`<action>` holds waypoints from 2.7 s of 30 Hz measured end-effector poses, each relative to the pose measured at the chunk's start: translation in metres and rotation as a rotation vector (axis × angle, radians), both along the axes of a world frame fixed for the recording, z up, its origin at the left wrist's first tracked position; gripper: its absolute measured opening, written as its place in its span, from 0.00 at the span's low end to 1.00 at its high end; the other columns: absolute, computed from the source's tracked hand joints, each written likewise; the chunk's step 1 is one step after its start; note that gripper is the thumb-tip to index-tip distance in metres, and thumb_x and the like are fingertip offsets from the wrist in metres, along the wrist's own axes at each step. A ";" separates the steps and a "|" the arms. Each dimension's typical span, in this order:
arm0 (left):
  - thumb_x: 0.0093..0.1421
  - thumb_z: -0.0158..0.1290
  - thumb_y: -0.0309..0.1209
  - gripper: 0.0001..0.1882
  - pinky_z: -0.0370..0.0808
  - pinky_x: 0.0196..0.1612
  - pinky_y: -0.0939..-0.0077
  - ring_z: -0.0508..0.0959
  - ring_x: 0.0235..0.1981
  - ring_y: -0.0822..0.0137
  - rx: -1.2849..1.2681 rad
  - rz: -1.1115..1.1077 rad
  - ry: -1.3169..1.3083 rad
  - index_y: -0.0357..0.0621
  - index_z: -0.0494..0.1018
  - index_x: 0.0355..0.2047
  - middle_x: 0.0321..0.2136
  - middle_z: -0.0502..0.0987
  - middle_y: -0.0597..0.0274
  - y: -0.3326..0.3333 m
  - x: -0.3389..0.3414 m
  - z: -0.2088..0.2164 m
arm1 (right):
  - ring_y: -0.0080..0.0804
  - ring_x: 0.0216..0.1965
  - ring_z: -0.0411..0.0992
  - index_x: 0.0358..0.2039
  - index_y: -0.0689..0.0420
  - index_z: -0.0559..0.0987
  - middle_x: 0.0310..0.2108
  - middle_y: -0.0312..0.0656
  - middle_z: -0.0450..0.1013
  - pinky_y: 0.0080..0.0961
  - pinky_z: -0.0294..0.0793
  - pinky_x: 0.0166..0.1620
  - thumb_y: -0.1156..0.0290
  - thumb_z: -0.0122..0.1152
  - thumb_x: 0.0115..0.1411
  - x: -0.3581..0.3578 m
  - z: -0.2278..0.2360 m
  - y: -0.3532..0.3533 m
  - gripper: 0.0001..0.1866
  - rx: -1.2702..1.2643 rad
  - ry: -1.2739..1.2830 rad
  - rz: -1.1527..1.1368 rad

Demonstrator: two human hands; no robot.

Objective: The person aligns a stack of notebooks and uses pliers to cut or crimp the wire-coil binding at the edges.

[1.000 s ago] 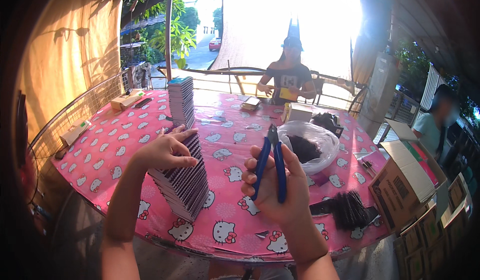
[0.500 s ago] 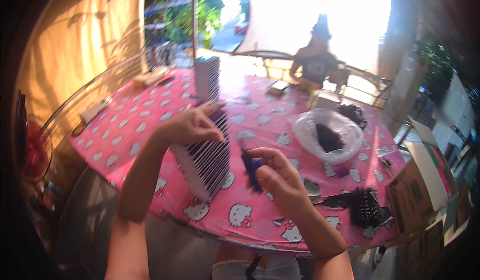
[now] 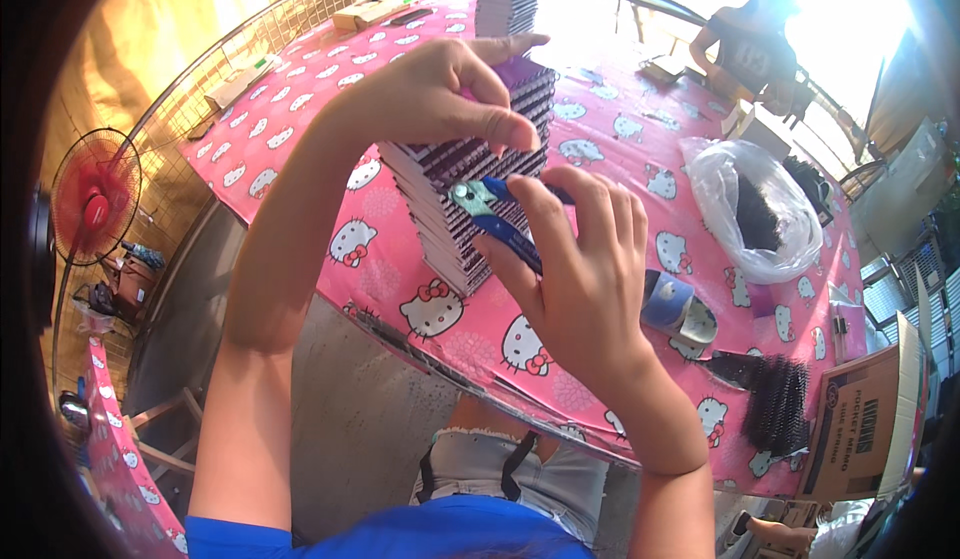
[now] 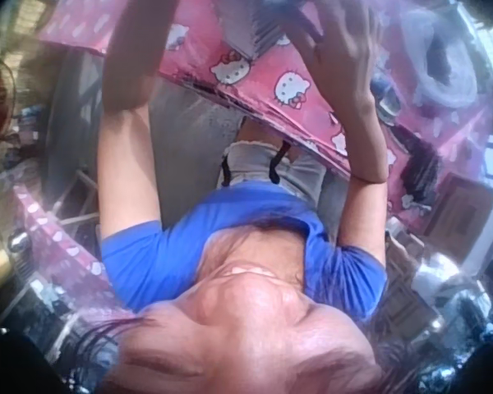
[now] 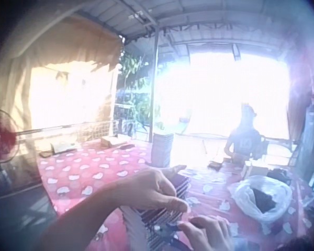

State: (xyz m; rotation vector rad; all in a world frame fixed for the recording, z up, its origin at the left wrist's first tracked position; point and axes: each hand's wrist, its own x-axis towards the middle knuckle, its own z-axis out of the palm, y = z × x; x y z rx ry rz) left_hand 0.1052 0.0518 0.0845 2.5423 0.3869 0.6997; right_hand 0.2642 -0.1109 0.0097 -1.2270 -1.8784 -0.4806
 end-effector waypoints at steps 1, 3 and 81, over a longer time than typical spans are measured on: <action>0.48 0.64 0.61 0.31 0.68 0.58 0.63 0.57 0.68 0.46 -0.004 -0.021 -0.007 0.40 0.81 0.19 0.52 0.71 0.28 0.000 0.000 0.000 | 0.44 0.43 0.69 0.47 0.57 0.76 0.43 0.44 0.69 0.41 0.65 0.48 0.58 0.69 0.53 -0.002 0.001 0.002 0.24 0.018 -0.017 0.028; 0.48 0.64 0.61 0.31 0.67 0.59 0.62 0.57 0.69 0.47 0.030 -0.008 0.014 0.40 0.82 0.19 0.51 0.73 0.29 -0.001 -0.001 0.001 | 0.44 0.43 0.69 0.46 0.57 0.77 0.42 0.44 0.70 0.41 0.66 0.47 0.58 0.70 0.53 -0.004 0.007 0.008 0.23 0.026 -0.018 0.074; 0.58 0.61 0.44 0.20 0.66 0.52 0.73 0.70 0.58 0.61 0.108 -0.043 0.248 0.38 0.81 0.21 0.66 0.60 0.44 0.003 -0.010 0.012 | 0.38 0.30 0.79 0.42 0.66 0.78 0.33 0.48 0.79 0.32 0.78 0.33 0.56 0.68 0.58 0.020 -0.043 0.033 0.24 -0.932 0.913 0.482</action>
